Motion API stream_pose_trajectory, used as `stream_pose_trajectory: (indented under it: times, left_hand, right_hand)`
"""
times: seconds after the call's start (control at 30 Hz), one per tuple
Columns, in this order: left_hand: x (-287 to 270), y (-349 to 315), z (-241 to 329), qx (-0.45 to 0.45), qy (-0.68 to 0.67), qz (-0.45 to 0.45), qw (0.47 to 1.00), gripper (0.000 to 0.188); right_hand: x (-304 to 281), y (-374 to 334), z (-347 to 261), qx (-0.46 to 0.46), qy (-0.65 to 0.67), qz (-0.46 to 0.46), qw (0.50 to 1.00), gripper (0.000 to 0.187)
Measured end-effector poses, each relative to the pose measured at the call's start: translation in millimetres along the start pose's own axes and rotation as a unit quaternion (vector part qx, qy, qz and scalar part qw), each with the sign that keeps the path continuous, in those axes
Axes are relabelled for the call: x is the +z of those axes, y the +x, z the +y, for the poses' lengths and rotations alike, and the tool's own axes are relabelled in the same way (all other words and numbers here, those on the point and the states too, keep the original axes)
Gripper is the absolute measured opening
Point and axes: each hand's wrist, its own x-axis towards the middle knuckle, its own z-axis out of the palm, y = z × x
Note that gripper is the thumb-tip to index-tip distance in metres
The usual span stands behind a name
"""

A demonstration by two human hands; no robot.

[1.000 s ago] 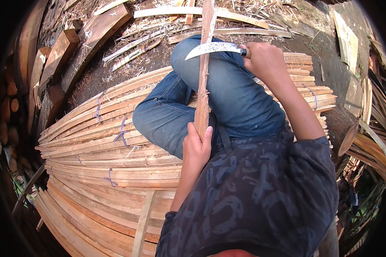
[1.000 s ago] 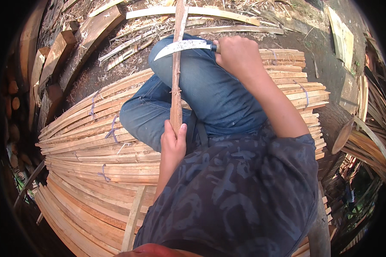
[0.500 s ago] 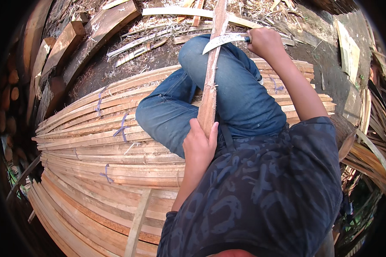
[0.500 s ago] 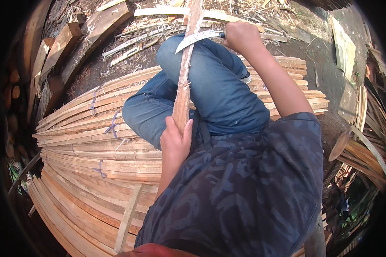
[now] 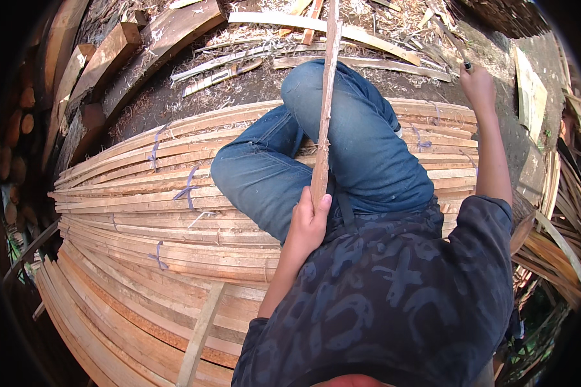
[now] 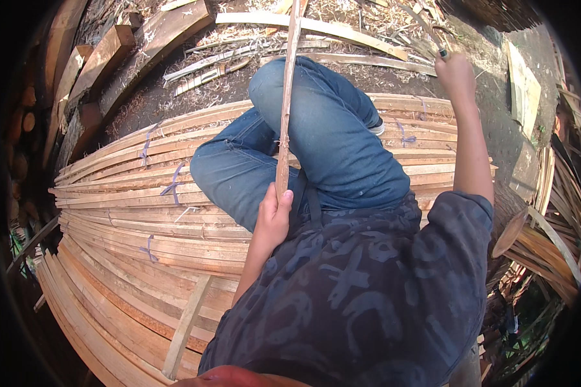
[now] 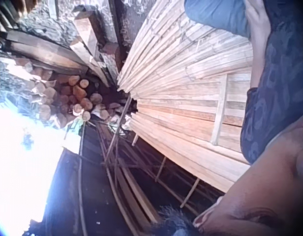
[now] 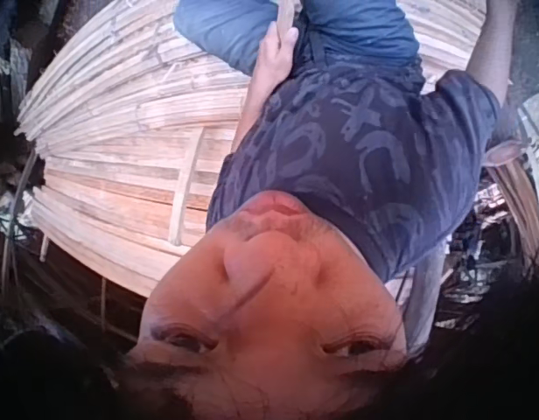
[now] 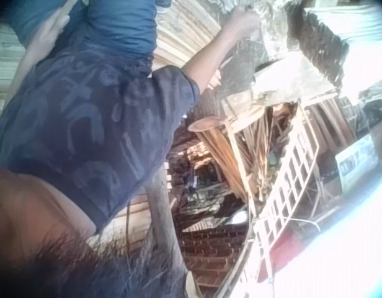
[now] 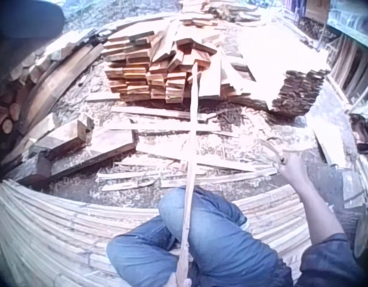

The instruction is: The person sits on the ground and uses a curved knife to shave thin strips of wood from a long wooden stick. They hold the stick against their leg and repeatedly pull the knife along its length to remove the outer layer.

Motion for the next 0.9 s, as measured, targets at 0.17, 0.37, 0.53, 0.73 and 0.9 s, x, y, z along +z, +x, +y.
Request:
stream_pose_trajectory:
  times: [0.17, 0.37, 0.53, 0.73, 0.9]
  left_hand:
    - [-5.3, 8.8, 3.3, -0.067, -0.210, -0.111, 0.969, 0.032]
    - [-5.9, 6.9, 6.2, -0.099, -0.250, -0.137, 0.953, 0.038]
    - [-0.4, 5.5, 12.1, -0.106, -0.265, -0.132, 0.949, 0.039]
    - [-1.3, 3.4, 18.0, -0.118, -0.263, -0.128, 0.949, 0.039]
    - [-3.1, 3.8, 22.3, -0.124, -0.277, -0.134, 0.943, 0.041]
  right_hand:
    - [21.6, -108.0, -94.3, -0.189, 0.098, -0.046, 0.976, 0.018]
    - [18.0, -111.9, -138.9, -0.296, 0.053, -0.059, 0.952, 0.015]
    - [28.7, -88.7, -142.3, -0.332, 0.021, -0.017, 0.943, 0.015]
    - [35.5, -71.6, -143.7, -0.343, 0.014, 0.035, 0.938, 0.013]
    - [43.6, -44.0, -143.6, -0.333, 0.006, 0.070, 0.940, 0.013]
